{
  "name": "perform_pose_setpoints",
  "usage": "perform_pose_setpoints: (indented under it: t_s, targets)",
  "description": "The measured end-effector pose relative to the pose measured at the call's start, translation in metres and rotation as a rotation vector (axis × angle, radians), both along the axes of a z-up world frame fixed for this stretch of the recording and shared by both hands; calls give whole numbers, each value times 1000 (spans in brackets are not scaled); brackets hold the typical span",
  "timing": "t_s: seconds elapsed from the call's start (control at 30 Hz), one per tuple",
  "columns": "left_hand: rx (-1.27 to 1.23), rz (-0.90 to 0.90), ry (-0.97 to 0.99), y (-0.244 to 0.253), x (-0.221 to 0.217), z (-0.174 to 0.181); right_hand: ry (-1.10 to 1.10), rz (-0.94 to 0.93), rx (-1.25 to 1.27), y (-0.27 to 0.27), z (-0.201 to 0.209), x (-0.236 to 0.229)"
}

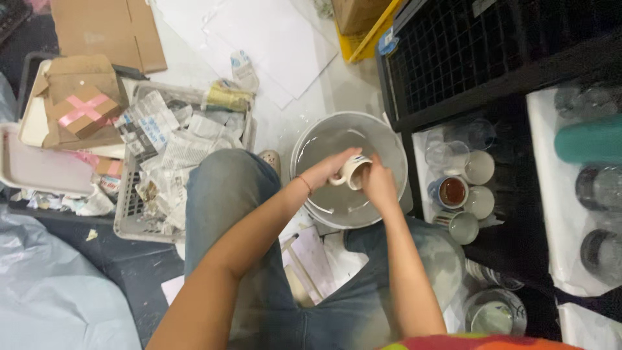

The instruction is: The person sits on the floor and washes various ceramic items, including a bowl, a wooden spoon, and a mug, using a bucket of water and a sponge. After rinsing, the person dries each item with a cloth and places them on a nearby shelf.

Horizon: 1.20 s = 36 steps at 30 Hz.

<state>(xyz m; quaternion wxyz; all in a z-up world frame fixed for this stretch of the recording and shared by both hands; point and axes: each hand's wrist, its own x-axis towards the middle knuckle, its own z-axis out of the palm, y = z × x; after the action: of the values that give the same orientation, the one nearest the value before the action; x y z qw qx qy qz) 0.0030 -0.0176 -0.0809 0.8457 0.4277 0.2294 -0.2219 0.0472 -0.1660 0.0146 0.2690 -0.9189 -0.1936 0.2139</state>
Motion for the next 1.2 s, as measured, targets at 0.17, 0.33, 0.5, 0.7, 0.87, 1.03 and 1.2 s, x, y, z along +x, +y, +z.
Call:
perform_pose_setpoints:
  t_s: [0.17,0.33,0.5,0.7,0.87,1.03,1.2]
  targets:
    - [-19,-183,-92,24,7,30,352,-178,387,-2,25,0]
    - [-106,103,-250,-2,-5,63,293,-260,364,2,47,1]
    - [-116,163,-303,-13,-10,68,-317,-109,35,-1,50,-4]
    - [-143,32,-56,0,2,51,-533,-2,-67,0,44,-6]
    - [-99,-92,-40,21,9,39,-286,-5,310,2,36,-14]
    - [137,139,-48,10,2,57,196,-160,410,3,45,-18]
    - [653,505,-668,-4,-11,71,580,-277,547,5,51,-13]
